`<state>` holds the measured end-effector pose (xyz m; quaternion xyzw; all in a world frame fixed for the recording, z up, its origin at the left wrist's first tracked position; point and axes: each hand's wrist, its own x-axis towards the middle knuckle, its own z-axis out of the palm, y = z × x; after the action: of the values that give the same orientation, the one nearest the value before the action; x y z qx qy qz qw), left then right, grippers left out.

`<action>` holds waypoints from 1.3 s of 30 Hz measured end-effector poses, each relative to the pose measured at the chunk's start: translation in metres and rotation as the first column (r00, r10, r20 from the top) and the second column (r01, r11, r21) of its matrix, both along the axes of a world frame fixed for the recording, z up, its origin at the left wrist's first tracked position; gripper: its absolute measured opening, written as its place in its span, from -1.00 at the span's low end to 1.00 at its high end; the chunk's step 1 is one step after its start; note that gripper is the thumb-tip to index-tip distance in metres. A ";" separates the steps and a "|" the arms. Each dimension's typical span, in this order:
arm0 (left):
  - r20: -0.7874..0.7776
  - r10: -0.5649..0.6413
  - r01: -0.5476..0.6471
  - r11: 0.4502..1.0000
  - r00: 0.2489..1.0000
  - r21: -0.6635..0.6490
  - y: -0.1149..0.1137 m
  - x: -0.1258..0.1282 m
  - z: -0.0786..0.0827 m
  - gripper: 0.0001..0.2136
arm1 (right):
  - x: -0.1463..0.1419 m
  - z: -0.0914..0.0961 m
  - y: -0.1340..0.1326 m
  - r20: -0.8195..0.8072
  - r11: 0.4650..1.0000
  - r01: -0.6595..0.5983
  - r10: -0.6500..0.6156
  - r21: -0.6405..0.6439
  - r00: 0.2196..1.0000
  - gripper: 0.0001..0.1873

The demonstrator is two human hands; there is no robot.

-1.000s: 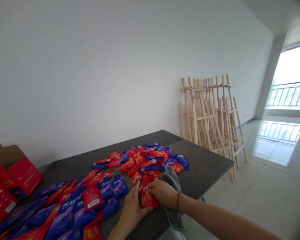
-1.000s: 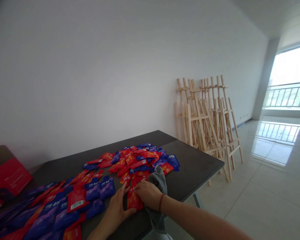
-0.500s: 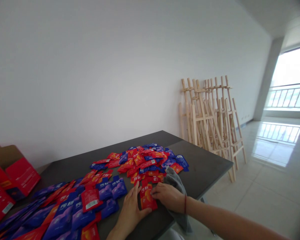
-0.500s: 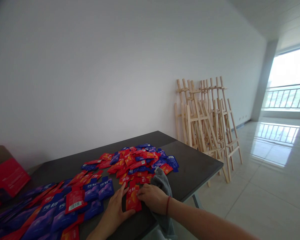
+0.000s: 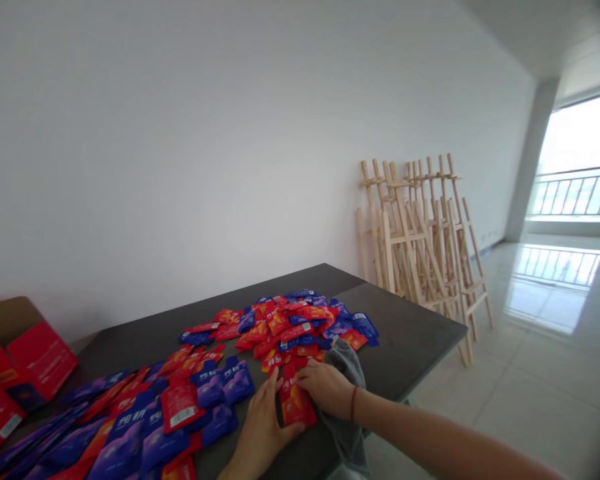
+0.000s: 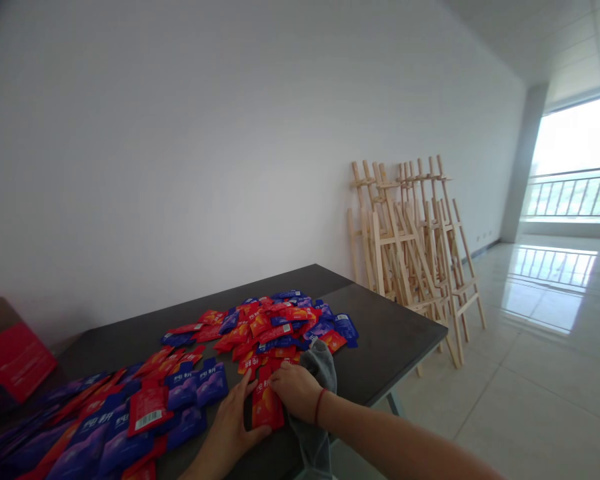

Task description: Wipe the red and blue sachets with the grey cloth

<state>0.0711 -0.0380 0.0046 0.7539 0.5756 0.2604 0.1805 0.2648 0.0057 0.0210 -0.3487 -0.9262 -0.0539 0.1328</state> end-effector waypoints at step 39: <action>0.036 0.040 -0.042 0.997 0.999 0.072 -0.001 0.001 -0.007 -0.22 | -0.040 0.004 0.011 0.086 0.995 -0.100 0.100 -0.005 0.991 -0.84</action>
<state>0.0723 -0.0388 -0.0019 0.7434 0.5779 0.2976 0.1575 0.2246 0.0170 0.0246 -0.2993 -0.9474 -0.0620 0.0952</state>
